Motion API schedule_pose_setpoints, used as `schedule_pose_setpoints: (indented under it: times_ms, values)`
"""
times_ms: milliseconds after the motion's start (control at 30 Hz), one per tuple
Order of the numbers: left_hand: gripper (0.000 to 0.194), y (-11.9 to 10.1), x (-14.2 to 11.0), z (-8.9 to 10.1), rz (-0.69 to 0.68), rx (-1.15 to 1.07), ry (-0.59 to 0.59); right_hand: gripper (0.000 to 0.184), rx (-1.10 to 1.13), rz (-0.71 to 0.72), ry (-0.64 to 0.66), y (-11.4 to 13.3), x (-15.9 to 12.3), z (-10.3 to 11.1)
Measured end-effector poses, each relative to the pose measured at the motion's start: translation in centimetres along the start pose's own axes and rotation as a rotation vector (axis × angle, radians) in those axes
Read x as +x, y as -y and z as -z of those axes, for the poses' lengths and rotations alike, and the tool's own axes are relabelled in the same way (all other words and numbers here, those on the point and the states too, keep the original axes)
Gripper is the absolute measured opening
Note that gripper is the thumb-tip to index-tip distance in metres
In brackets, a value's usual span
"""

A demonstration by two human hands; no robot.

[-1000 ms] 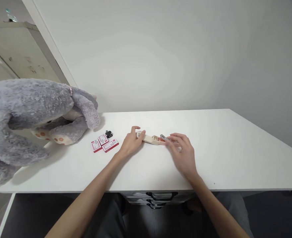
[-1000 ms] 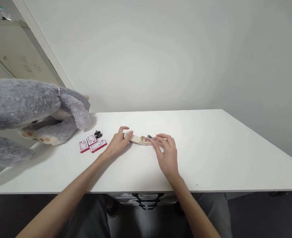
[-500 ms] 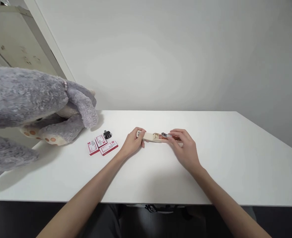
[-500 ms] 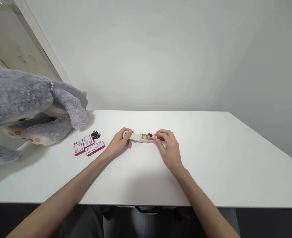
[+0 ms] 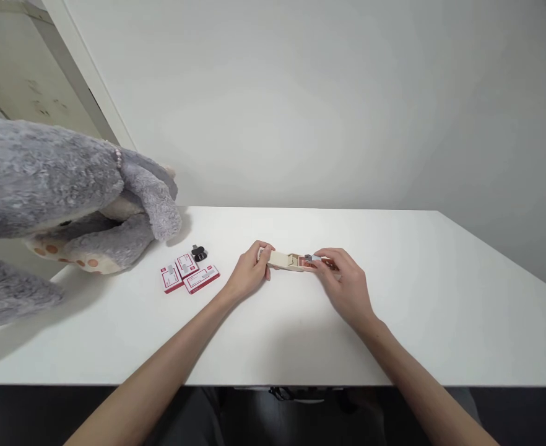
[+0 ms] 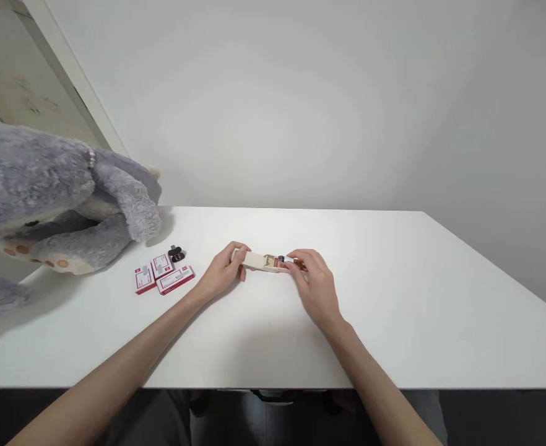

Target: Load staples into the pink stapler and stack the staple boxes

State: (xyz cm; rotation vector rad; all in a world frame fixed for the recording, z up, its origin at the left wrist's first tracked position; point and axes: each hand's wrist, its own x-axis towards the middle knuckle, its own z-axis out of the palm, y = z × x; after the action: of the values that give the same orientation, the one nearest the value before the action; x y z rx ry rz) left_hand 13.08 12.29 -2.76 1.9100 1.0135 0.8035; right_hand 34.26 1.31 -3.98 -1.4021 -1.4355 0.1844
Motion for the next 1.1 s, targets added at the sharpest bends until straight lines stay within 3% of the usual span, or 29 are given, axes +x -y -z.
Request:
schedule_pose_setpoints:
  times_ms: [233,1100]
  values:
    - [0.042,-0.09,-0.08,0.02,-0.013,0.009,0.003,0.021,-0.007,0.002,0.047,0.03,-0.05,-0.05]
    - [0.038,0.0,-0.01,-0.05,0.0,0.007,0.003,0.021,-0.033,0.031,0.033,-0.42,-0.26,0.0]
